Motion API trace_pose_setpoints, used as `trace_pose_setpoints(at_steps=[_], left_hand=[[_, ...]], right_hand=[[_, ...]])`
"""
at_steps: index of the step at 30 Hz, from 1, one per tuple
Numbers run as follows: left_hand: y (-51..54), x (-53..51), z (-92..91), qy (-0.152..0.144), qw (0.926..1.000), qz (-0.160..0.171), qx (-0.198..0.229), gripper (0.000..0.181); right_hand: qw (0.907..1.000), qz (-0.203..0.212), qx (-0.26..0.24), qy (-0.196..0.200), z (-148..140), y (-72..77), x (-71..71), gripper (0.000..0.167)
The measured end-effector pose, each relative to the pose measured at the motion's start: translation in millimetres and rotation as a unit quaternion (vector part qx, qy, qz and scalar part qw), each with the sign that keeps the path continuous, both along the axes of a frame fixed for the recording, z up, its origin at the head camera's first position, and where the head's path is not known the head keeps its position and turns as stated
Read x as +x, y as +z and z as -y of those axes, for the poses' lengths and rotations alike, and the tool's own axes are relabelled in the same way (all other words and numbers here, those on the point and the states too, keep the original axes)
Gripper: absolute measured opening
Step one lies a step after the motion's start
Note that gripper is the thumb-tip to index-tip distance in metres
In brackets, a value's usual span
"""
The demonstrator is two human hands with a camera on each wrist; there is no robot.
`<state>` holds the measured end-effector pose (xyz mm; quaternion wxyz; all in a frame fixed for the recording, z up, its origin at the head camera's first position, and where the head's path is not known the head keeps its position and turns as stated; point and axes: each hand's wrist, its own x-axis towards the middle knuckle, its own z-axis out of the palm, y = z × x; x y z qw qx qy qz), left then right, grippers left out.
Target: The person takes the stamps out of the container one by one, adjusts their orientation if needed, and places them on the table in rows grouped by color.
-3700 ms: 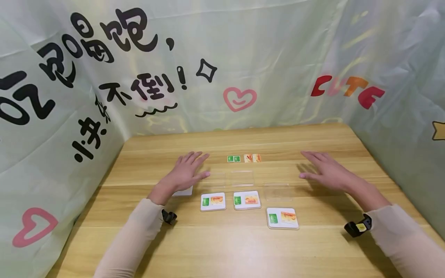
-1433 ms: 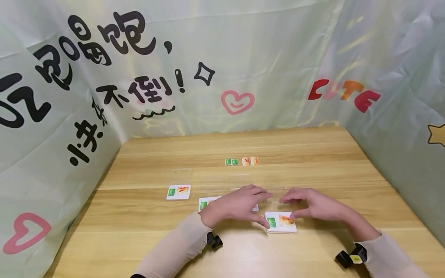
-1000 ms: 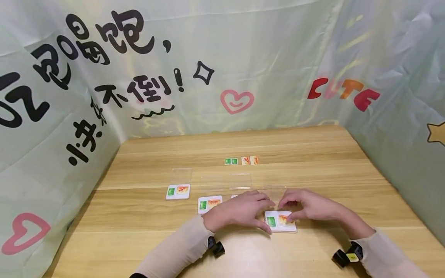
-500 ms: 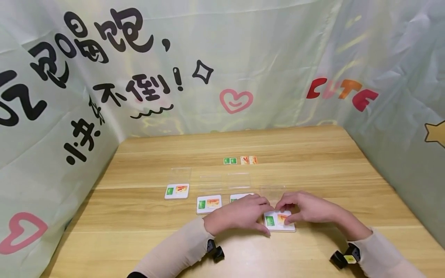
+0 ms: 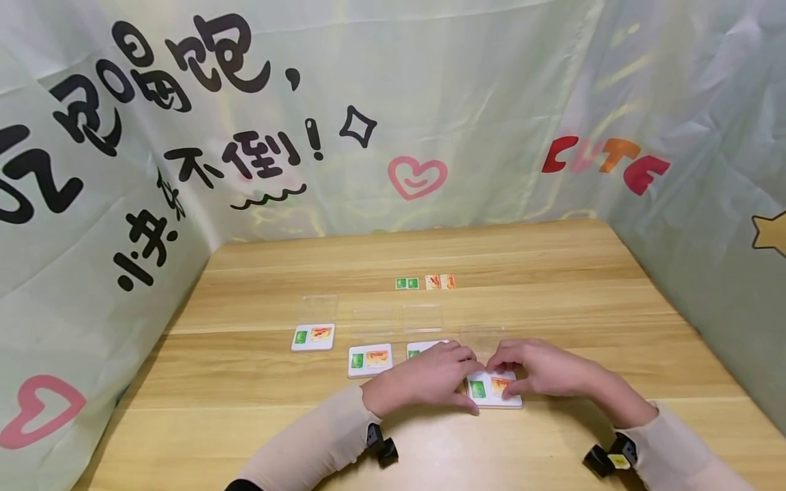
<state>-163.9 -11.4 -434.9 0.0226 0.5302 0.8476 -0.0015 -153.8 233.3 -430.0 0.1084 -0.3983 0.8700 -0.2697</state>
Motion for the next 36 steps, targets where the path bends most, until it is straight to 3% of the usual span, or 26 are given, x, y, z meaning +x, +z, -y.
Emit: trace_pose_setpoints(at_steps=[12,24,36], left_hand=[[-0.8,2.6,1.7,-0.005,0.9999,0.009,-0.007,0.065],[2.3,7.9,-0.5,0.004,0.9992,-0.033,-0.023,0.064],[3.1,5.9,0.7,0.004,0.9996,-0.022,-0.015,0.063]], right_hand=[[1.0000,0.004,0.007,0.001,0.8,-0.9,5.8,0.027],[0.9999,-0.009,0.013,-0.003,1.5,0.6,2.5,0.021],[0.9993,-0.001,0.028,-0.027,5.1,5.9,4.7,0.022]])
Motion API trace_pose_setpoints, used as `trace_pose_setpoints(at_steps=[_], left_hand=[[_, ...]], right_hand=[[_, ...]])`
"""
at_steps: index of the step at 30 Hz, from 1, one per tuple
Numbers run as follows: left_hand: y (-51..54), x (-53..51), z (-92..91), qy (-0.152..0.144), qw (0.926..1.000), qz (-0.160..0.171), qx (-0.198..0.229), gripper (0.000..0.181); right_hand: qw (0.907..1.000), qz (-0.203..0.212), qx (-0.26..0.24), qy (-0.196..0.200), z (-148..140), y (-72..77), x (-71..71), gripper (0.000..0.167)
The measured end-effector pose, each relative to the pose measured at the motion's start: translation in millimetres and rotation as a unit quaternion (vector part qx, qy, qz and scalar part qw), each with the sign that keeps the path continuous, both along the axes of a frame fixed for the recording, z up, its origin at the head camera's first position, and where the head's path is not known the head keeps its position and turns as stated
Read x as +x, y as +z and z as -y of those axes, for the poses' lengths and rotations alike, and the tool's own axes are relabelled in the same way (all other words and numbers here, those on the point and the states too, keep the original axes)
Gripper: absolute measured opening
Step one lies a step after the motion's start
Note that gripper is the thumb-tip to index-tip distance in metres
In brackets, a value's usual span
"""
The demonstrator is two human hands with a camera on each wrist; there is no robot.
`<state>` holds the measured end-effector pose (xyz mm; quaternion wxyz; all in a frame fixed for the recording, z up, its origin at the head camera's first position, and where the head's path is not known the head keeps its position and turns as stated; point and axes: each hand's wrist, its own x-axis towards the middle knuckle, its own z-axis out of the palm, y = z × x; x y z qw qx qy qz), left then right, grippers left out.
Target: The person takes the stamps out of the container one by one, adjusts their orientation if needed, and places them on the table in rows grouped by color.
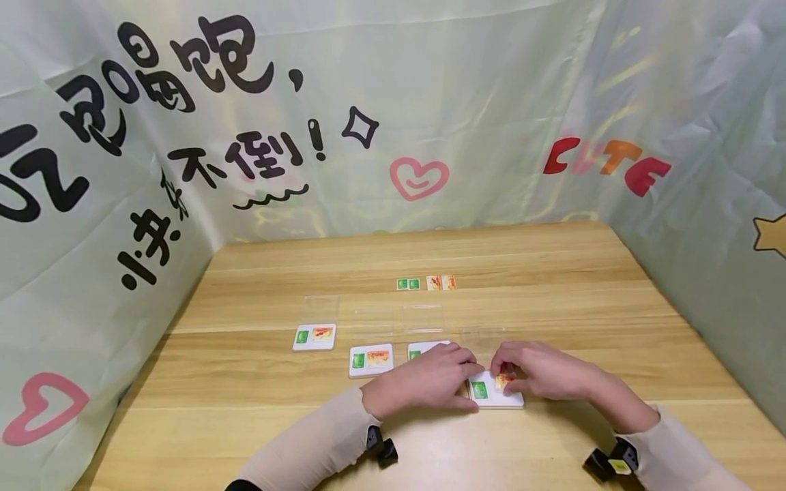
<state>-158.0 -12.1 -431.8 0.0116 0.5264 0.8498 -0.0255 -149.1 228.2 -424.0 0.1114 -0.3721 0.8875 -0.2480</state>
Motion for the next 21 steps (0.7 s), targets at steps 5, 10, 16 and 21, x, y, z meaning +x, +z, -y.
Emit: trace_pose_setpoints(at_steps=[5,10,16,21], left_hand=[[1.6,5.5,-0.5,0.000,0.9995,-0.028,-0.017,0.063],[3.5,9.4,-1.9,-0.004,0.9977,-0.060,-0.031,0.062],[2.6,7.8,-1.5,-0.007,0.9988,-0.045,-0.019,0.061],[-0.7,3.8,-0.7,-0.001,1.0000,-0.005,-0.006,0.062]], right_hand=[[0.9997,0.020,-0.011,-0.006,0.3,-0.6,1.4,0.024],[0.9996,0.023,-0.015,-0.007,-1.3,-0.6,-0.7,0.025],[0.9993,0.023,-0.028,-0.006,-1.5,-0.3,-2.3,0.024],[0.9992,0.020,-0.035,-0.005,-1.6,-1.6,-1.9,0.022]])
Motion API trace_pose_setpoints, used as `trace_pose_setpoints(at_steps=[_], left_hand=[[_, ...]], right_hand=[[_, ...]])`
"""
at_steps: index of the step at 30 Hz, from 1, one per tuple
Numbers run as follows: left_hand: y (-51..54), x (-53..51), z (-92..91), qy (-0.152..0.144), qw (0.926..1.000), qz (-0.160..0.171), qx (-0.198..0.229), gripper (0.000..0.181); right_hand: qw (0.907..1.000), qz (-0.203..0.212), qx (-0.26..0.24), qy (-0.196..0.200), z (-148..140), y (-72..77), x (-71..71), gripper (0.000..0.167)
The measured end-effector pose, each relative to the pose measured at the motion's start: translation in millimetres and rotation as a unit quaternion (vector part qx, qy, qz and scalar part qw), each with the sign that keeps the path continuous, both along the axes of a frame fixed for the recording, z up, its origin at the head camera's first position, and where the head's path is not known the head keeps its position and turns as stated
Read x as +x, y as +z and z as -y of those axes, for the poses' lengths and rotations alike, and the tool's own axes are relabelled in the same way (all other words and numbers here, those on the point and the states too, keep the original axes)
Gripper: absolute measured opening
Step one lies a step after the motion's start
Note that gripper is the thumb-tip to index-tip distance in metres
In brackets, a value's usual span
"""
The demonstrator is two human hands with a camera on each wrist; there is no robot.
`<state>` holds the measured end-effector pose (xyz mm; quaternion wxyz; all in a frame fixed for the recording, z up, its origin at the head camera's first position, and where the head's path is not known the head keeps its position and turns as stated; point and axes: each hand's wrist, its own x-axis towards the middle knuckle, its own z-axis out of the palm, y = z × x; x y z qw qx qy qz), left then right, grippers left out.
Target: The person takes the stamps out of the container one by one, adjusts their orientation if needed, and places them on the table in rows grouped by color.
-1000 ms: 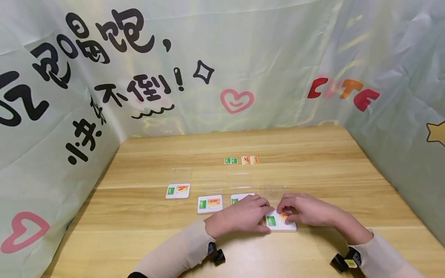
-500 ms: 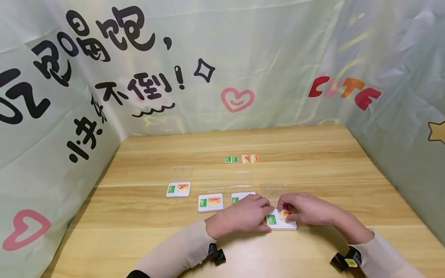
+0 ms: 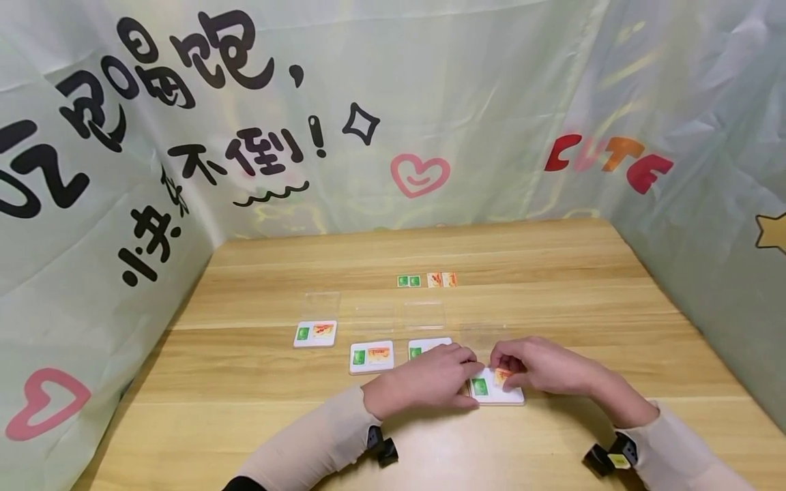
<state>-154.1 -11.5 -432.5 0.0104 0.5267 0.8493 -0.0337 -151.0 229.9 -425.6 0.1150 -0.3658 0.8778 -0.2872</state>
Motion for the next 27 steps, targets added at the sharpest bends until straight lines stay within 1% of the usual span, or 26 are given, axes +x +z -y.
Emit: trace_pose_setpoints(at_steps=[7,10,19,27], left_hand=[[-3.4,-3.7,1.6,0.005,0.9996,0.021,0.016,0.062],[-3.5,-4.3,1.8,0.006,0.9995,0.025,0.020,0.062],[-2.8,-6.0,2.2,0.006,0.9994,0.024,0.025,0.062],[-3.7,-6.9,2.0,0.012,0.9987,0.040,0.029,0.063]], right_hand=[[1.0000,0.003,0.000,-0.004,0.9,-0.4,-0.8,0.018],[1.0000,0.001,0.001,-0.003,1.0,0.1,-1.2,0.017],[0.9999,-0.015,-0.006,0.005,-0.1,-0.4,-3.0,0.017],[0.9999,-0.004,-0.010,0.000,-2.5,2.3,-3.4,0.016]])
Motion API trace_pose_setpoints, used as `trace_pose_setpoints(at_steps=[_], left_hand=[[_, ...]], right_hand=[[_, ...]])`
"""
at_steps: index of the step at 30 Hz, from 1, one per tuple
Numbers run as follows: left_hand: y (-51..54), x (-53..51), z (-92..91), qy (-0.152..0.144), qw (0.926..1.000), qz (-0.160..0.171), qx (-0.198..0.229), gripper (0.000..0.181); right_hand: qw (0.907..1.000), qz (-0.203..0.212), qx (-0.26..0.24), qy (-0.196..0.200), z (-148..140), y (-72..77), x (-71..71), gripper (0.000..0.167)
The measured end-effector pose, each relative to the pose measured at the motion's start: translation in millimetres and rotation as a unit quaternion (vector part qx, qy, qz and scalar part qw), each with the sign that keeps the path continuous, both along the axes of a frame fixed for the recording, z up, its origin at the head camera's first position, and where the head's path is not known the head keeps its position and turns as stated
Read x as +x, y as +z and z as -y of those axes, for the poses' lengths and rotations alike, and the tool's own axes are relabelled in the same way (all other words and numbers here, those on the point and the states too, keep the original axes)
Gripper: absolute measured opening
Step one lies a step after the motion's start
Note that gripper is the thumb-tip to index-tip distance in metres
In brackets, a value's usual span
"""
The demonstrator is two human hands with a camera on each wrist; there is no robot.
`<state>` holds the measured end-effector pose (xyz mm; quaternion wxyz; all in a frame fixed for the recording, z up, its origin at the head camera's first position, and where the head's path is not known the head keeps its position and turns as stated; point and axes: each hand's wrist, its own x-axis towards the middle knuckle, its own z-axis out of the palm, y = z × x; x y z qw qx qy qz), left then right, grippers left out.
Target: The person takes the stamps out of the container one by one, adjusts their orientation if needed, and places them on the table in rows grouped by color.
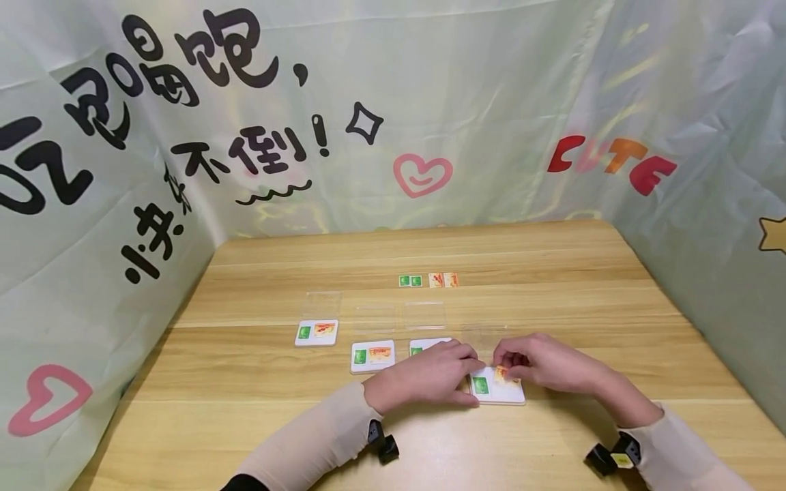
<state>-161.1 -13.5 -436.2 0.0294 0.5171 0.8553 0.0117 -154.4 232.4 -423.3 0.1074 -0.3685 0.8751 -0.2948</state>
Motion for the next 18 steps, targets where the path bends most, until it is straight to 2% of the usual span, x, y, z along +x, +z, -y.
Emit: trace_pose_setpoints(at_steps=[10,18], left_hand=[[1.4,0.6,-0.4,0.003,1.0000,0.002,0.002,0.063],[1.4,0.3,-0.6,0.003,1.0000,-0.007,0.002,0.063]], right_hand=[[0.9996,0.011,-0.026,0.000,-3.8,-1.3,-2.2,0.014],[0.9970,0.051,-0.053,-0.025,-7.4,3.5,-4.9,0.009]])
